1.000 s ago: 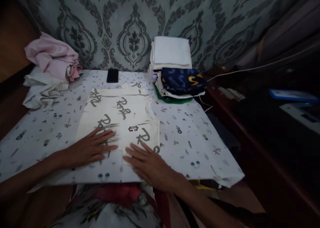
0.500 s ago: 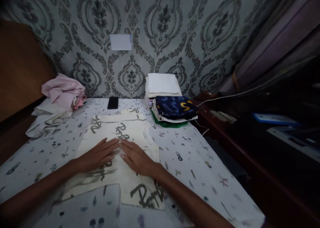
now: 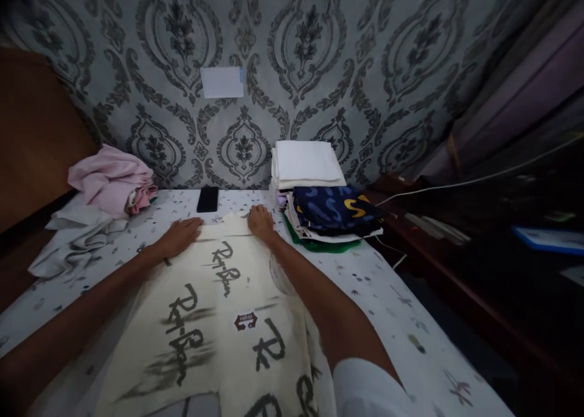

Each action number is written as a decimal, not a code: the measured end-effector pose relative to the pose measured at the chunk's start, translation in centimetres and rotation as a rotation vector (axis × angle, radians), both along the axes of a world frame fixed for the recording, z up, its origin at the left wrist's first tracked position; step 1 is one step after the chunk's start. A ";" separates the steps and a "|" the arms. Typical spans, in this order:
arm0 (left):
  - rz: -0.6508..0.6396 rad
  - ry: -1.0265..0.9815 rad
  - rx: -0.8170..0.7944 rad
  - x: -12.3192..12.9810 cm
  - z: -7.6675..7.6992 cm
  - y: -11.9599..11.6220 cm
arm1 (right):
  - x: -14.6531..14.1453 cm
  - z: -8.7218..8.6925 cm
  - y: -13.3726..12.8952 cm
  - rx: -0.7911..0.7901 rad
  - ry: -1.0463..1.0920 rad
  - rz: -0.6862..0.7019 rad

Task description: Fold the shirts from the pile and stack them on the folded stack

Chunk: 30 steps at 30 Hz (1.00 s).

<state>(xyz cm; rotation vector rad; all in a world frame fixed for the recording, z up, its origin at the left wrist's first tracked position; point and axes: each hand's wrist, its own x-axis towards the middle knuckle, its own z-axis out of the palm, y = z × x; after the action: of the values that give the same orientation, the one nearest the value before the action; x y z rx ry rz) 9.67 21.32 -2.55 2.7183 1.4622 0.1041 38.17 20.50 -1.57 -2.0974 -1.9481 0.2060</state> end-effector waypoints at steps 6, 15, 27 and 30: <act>0.031 0.053 -0.050 -1.2 2.7 2.0 | 2.2 0.8 3.7 -0.155 0.122 -0.046; -0.085 -0.044 0.088 -2.5 5.6 -2.9 | 3.5 3.4 -0.7 0.150 0.351 0.064; -0.222 0.091 0.230 -5.5 2.4 -13.3 | 4.4 0.3 -20.2 0.224 0.203 0.355; -0.213 0.109 0.280 -5.5 2.1 -13.8 | 4.0 0.0 -20.8 0.231 0.203 0.314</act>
<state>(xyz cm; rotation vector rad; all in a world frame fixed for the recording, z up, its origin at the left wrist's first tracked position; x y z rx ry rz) 4.18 7.53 -0.49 3.1326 1.2554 0.1643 42.13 -0.28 -1.60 -1.5595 -2.0557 0.2326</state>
